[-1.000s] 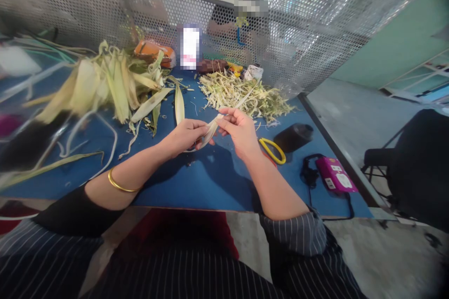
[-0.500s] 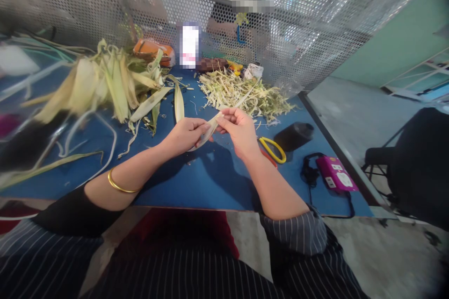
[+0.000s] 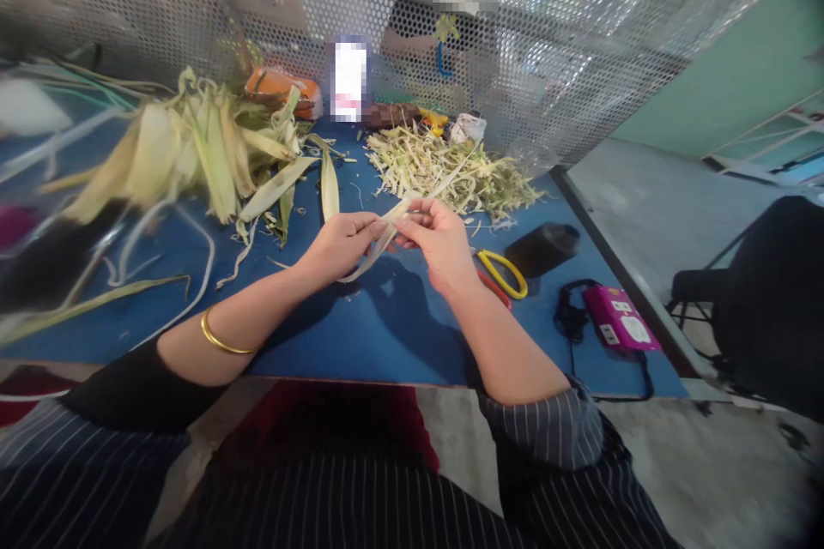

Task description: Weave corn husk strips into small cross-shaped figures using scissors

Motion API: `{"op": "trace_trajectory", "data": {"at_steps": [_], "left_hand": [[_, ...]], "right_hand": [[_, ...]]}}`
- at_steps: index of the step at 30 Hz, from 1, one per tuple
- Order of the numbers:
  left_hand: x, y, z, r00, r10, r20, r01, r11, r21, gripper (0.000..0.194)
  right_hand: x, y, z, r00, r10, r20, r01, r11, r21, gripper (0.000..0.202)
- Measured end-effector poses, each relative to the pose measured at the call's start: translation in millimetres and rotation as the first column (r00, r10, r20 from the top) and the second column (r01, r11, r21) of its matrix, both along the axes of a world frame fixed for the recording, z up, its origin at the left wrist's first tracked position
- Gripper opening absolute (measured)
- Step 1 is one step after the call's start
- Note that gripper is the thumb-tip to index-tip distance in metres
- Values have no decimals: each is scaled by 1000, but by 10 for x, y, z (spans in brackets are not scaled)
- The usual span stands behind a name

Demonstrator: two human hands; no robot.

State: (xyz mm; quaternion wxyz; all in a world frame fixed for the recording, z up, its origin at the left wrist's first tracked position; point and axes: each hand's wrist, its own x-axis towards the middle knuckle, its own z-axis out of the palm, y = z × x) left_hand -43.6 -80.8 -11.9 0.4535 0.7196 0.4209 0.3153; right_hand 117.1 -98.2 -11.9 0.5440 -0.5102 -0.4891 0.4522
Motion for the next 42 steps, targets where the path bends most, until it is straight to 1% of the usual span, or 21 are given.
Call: {"op": "trace_trajectory", "data": {"at_steps": [3, 6, 11, 13, 16, 19, 23, 25, 28, 30, 33, 37, 42], "left_hand": [[8, -5, -11, 998, -52, 44, 53, 998, -29, 34], [15, -11, 7, 997, -47, 67, 51, 996, -68, 33], [23, -39, 102, 995, -35, 92, 49, 986, -162, 32], [28, -51, 134, 997, -23, 77, 36, 984, -175, 32], [35, -58, 144, 997, -30, 77, 44, 982, -184, 32], [31, -50, 118, 994, -52, 91, 68, 982, -178, 33], [8, -35, 77, 993, -81, 86, 92, 987, -132, 35], [-1, -31, 65, 994, -89, 70, 96, 990, -105, 36], [-4, -29, 54, 996, -81, 35, 84, 993, -84, 36], [-2, -28, 51, 997, -74, 18, 75, 995, -73, 37], [2, -26, 53, 997, -71, 13, 71, 995, -65, 37], [5, -26, 65, 997, -76, 32, 78, 995, -64, 35], [8, -21, 52, 995, -85, 46, 89, 993, -81, 34]], "right_hand": [[-15, -1, -16, 1000, 16, 10, -16, 1000, 10, 21], [-21, -10, -14, 1000, 7, 10, -7, 1000, 12, 15], [-14, -16, -9, 999, -32, 12, 32, 999, 12, 15], [-7, -19, -5, 999, -41, 22, 40, 999, 30, 14], [2, -20, -3, 999, -19, 26, 18, 999, 29, 14], [9, -14, -11, 1000, -4, -5, 4, 1000, 5, 17], [23, -4, -21, 997, 48, -60, -49, 999, -10, 30], [32, -4, -22, 993, 75, -86, -79, 996, -37, 34], [36, -9, -24, 986, 118, -114, -128, 988, -82, 28], [31, -14, -27, 984, 135, -116, -143, 988, -66, 21], [19, -22, -25, 987, 121, -101, -123, 992, -12, 16], [14, -34, -2, 994, 76, -78, -75, 997, 14, 16], [15, -26, -1, 995, 77, -70, -74, 996, 46, 10]]}}
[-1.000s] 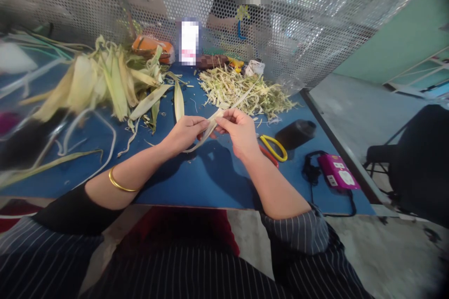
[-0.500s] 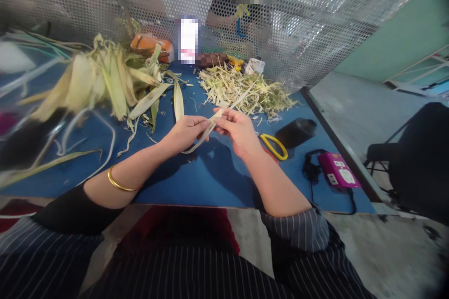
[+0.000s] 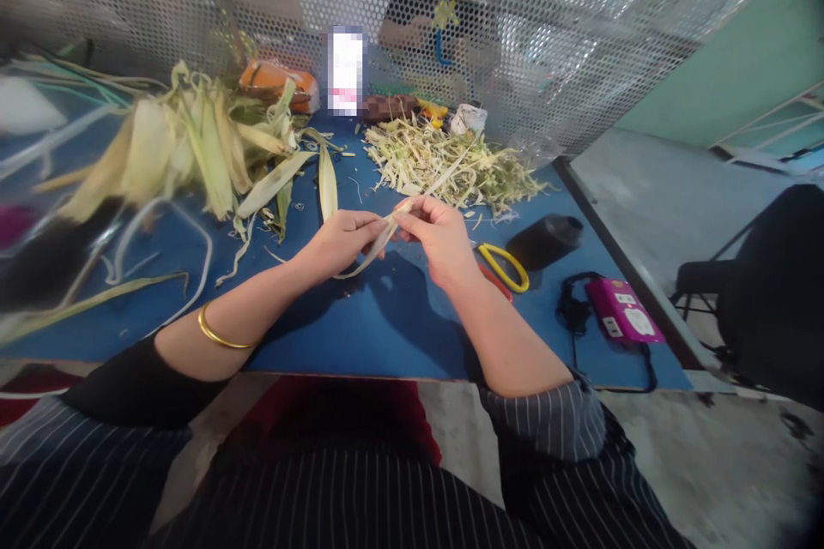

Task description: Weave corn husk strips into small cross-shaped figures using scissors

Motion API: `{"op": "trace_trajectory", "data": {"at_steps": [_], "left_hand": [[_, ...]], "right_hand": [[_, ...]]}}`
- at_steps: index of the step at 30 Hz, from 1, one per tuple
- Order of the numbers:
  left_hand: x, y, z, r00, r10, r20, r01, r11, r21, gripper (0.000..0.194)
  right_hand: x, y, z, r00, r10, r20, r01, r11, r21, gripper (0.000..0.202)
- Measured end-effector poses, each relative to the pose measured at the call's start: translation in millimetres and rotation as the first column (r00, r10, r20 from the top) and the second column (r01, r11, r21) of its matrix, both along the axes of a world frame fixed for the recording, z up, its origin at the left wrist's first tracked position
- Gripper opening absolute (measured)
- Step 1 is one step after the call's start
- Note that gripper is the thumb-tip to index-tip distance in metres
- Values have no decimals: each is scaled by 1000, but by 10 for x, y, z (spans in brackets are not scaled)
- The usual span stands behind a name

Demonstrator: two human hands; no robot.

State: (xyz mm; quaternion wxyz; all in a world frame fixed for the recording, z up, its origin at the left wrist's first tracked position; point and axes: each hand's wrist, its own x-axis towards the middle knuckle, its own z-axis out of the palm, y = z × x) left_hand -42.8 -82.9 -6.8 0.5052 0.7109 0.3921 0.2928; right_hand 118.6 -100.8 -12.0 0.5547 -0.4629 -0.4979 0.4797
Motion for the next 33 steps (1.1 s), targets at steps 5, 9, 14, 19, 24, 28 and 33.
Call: {"op": "trace_trajectory", "data": {"at_steps": [5, 9, 14, 19, 24, 28, 33], "left_hand": [[2, 11, -32, 1000, -1, 0, 1, 1000, 6, 34], [9, 9, -39, 1000, 3, 0, -3, 1000, 13, 34], [-8, -7, 14, 1000, -11, 17, 12, 996, -83, 35], [-93, 26, 76, 997, -76, 18, 77, 929, -362, 26], [-213, 174, 52, 995, -46, 91, 82, 890, -448, 28], [-303, 275, 62, 988, 21, 154, 56, 875, -481, 24], [-356, 342, 102, 955, 150, 255, 35, 799, -600, 23]], "right_hand": [[-4, 11, 0, 999, -6, 36, 7, 999, -35, 14], [-18, 3, 2, 1000, -5, 29, 6, 999, -37, 13], [9, 9, 4, 998, 22, 53, -22, 1000, -2, 9], [161, 83, 69, 992, -112, 50, 111, 993, 33, 9], [412, 191, 124, 964, -264, -30, 266, 960, 91, 12], [583, 239, 164, 917, -381, -117, 394, 911, 120, 15], [644, 236, 211, 891, -424, -161, 443, 891, 102, 18]]}}
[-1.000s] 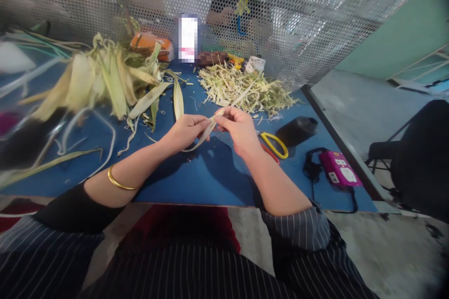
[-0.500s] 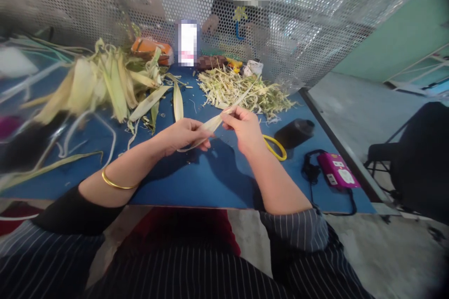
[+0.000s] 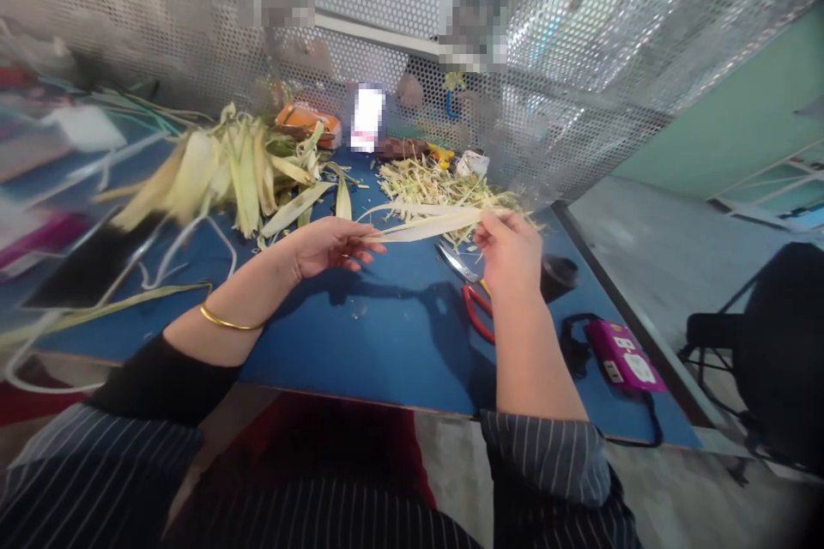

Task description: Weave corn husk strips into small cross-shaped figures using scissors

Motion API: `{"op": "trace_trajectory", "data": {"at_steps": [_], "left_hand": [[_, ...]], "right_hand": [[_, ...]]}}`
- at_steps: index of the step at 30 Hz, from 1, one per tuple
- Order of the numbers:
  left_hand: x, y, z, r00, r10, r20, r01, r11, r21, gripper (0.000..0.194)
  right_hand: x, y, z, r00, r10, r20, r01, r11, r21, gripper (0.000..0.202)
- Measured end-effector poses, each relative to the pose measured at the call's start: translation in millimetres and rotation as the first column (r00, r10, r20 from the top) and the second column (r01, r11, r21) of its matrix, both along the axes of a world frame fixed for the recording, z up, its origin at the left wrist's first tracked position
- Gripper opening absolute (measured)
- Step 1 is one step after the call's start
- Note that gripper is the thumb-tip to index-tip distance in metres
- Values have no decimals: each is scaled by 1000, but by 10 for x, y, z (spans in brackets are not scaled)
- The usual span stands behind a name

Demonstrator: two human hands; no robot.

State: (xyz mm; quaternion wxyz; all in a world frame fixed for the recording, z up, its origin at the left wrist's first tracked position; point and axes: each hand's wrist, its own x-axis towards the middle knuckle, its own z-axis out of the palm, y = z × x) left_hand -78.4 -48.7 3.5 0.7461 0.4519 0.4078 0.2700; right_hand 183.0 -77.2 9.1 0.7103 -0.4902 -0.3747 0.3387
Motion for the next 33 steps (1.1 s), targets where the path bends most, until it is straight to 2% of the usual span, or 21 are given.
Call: {"op": "trace_trajectory", "data": {"at_steps": [2, 5, 10, 12, 13, 15, 17, 18, 20, 22, 23, 24, 25, 27, 30, 31, 33], "left_hand": [[-7, 22, -1, 997, 69, 16, -68, 997, -42, 29], [-9, 50, -28, 973, 230, -20, -230, 973, 20, 34], [1, 79, -96, 904, 427, -21, -418, 893, 168, 16], [10, 65, -106, 829, 560, -13, -531, 793, 300, 12], [18, 42, -101, 769, 640, 2, -587, 705, 398, 13], [47, -40, -67, 630, 774, 63, -627, 459, 630, 19], [105, -164, -11, 587, 805, 88, -474, 253, 844, 24], [146, -229, 16, 613, 786, 75, -351, 186, 918, 26], [244, -339, 49, 728, 686, -1, -84, 91, 992, 27], [339, -393, 43, 812, 573, -113, 113, 36, 993, 30], [374, -397, 27, 826, 537, -172, 184, 32, 982, 34], [396, -391, 6, 825, 501, -261, 264, 67, 962, 35], [405, -379, -16, 819, 467, -332, 314, 118, 942, 33], [389, -349, -52, 812, 383, -441, 359, 267, 894, 25], [338, -329, -69, 857, 234, -459, 290, 517, 805, 30], [328, -329, -68, 875, 199, -442, 259, 581, 772, 30], [325, -331, -60, 901, 155, -405, 216, 649, 729, 30]], "right_hand": [[-11, -1, 3, 1000, -9, -9, 9, 1000, -9, 18], [-37, 1, -3, 1000, -11, -2, 11, 1000, 1, 18], [-66, -9, 0, 1000, -2, 6, 1, 1000, 21, 17], [-76, -15, 10, 1000, -2, 10, 2, 1000, 31, 17], [-85, -18, 12, 1000, 0, 17, 0, 999, 35, 17], [-118, -22, 5, 999, 10, 33, -11, 999, 40, 16], [-184, -31, -27, 998, 32, 45, -34, 998, 47, 15], [-233, -40, -52, 998, 46, 51, -49, 998, 49, 15], [-359, -70, -109, 993, 93, 70, -96, 995, 39, 14], [-502, -116, -167, 978, 175, 110, -176, 984, 0, 13], [-570, -142, -191, 967, 220, 131, -220, 975, -20, 12], [-630, -167, -212, 955, 260, 146, -257, 966, -38, 12], [-681, -189, -229, 944, 288, 159, -284, 958, -51, 12], [-748, -222, -250, 933, 311, 180, -303, 950, -70, 12], [-781, -240, -259, 928, 312, 203, -299, 950, -94, 11], [-781, -242, -259, 927, 318, 197, -304, 948, -100, 11], [-776, -242, -260, 928, 331, 170, -316, 942, -110, 11]]}}
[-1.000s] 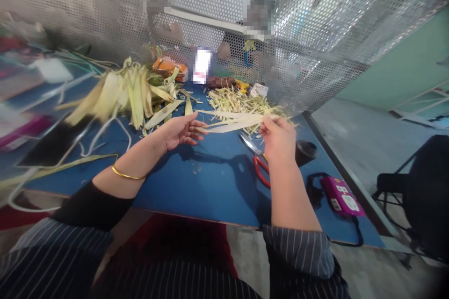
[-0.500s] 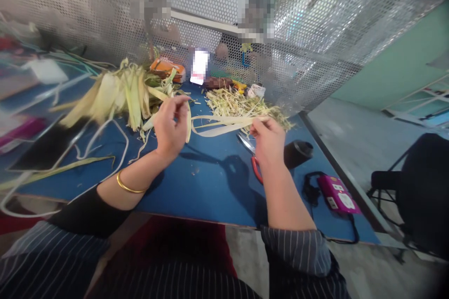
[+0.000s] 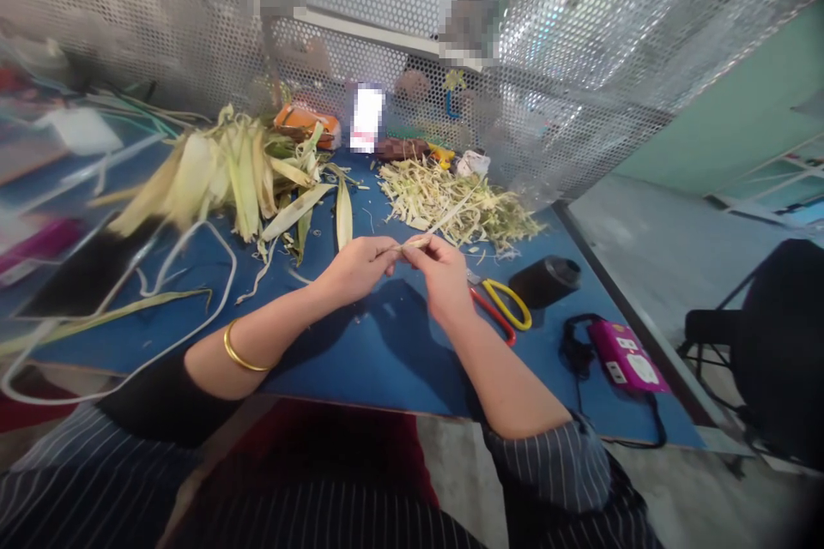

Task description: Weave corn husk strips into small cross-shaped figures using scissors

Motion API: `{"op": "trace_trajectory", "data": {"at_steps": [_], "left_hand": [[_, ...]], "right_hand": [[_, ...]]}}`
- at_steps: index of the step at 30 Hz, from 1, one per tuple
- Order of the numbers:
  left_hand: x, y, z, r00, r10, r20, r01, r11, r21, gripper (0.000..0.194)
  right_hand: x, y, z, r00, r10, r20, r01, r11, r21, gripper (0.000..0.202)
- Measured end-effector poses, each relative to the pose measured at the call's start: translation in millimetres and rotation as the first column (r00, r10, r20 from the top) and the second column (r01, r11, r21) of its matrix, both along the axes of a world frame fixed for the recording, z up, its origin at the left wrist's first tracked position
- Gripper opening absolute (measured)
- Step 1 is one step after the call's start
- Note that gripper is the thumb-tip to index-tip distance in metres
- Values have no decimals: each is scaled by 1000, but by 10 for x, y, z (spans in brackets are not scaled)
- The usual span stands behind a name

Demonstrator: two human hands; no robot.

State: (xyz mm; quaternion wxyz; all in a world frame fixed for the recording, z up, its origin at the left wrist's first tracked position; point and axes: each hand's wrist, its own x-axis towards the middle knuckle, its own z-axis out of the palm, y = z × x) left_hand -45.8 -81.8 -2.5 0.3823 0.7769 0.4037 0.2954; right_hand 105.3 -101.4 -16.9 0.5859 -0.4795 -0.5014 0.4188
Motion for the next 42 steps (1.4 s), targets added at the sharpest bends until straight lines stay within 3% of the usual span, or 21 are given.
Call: {"op": "trace_trajectory", "data": {"at_steps": [5, 11, 15, 18, 21, 22, 23, 24, 26, 27, 30, 34, 38, 42], "left_hand": [[12, 6, 17, 999, -9, 52, 10, 1000, -17, 32], [-40, 24, 39, 998, 23, 60, -14, 990, -143, 34], [-47, 38, 18, 1000, 23, -1, -23, 998, -50, 34], [-39, 49, -26, 997, 18, -80, -15, 999, 41, 33], [-47, 75, -74, 995, 72, -74, -70, 997, 27, 31], [-54, 87, -86, 995, 87, -47, -87, 996, -5, 31], [-61, 99, -95, 995, 102, -17, -103, 994, -43, 30], [-67, 112, -102, 993, 118, 14, -117, 990, -81, 29], [-73, 131, -109, 986, 153, 68, -143, 980, -141, 28], [-72, 137, -112, 982, 166, 89, -150, 975, -162, 28], [-57, 144, -128, 976, 179, 127, -151, 968, -199, 28], [-43, 152, -159, 970, 192, 149, -158, 964, -216, 26], [-62, 176, -161, 957, 231, 176, -185, 952, -245, 25], [-82, 198, -147, 940, 261, 220, -206, 948, -244, 23]], "right_hand": [[23, 10, -34, 998, 27, -61, -31, 996, -80, 17], [62, 31, -68, 984, 104, -143, -129, 975, -181, 20], [40, 61, -132, 988, 84, -126, -103, 983, -150, 21], [41, 98, -152, 999, 33, -16, -34, 994, -104, 24], [191, 59, -37, 949, 37, 314, -10, 996, -85, 28], [286, 10, 27, 868, 13, 496, 19, 998, -59, 26], [399, -57, 92, 708, -42, 705, 72, 997, -13, 26], [524, -140, 151, 490, -85, 867, 132, 991, 22, 26], [771, -326, 225, 84, -18, 996, 236, 972, -2, 23], [879, -414, 233, -38, 66, 997, 298, 953, -51, 24], [1090, -582, 159, -169, 190, 967, 333, 934, -126, 29], [1176, -549, 23, -154, 196, 968, 323, 936, -138, 48], [1209, -469, 15, -118, 216, 969, 294, 940, -174, 60], [1268, -544, 45, 14, 131, 991, 304, 944, -129, 68]]}}
